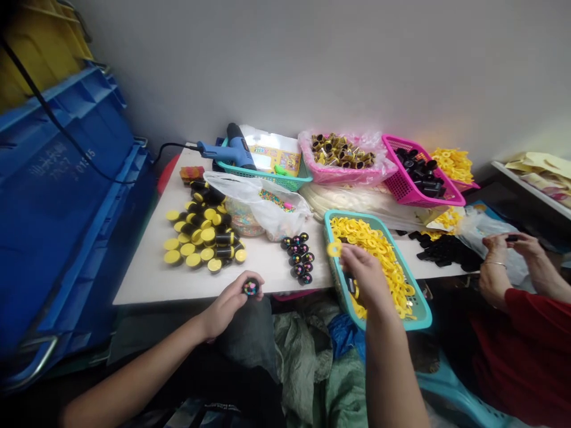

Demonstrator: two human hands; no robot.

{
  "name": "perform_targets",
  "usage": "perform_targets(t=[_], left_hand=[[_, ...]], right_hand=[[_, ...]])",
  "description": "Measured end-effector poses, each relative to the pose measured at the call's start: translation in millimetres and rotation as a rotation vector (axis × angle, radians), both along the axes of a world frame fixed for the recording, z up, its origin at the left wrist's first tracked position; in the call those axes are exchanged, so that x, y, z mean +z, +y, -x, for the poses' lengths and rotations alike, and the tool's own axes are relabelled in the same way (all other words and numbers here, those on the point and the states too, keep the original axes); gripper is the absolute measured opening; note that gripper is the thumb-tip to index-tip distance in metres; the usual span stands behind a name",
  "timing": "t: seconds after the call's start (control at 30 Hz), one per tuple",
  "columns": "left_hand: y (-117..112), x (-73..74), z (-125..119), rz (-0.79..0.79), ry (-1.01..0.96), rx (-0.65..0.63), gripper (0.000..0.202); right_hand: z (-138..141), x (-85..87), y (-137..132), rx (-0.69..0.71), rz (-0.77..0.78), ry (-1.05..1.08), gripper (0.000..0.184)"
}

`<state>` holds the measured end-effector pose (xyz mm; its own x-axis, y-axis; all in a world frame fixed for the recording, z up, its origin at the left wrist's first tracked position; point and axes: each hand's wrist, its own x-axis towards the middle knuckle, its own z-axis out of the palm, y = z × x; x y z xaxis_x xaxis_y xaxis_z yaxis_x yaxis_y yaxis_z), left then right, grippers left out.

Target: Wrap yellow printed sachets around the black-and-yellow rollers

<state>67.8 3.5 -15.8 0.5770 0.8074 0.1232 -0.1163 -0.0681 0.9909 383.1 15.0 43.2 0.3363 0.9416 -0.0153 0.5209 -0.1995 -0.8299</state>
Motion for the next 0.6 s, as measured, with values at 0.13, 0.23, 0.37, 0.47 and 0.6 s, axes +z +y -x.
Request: perform_targets(t=[0.13,0.23,0.37,0.47,0.6], left_hand=[[-6,12.6,-5,-0.099,-0.027,-0.025,0.033],[-6,19.1,-4,-0.205,0.037,-0.02,0.032],[-6,22.7,0,-0.263,0.085,-0.005,0.028],[-8,24.9,-2,-0.297,0.094,0.011,0.03],[-11,26.6,-8,-0.264,0.165,0.083,0.027]], right_hand=[[103,-10.7,-36,0.292,0.168,0.752,0.049],[150,-28.1,-49,0.214,0.083,0.992,0.049],[166,-39.6,-51,0.069,-0.047,1.068,0.049],[167,-40.7,-51,0.062,-0.099,1.053,0.05],[168,-47.1,-52,0.075,-0.142,1.017,0.051]])
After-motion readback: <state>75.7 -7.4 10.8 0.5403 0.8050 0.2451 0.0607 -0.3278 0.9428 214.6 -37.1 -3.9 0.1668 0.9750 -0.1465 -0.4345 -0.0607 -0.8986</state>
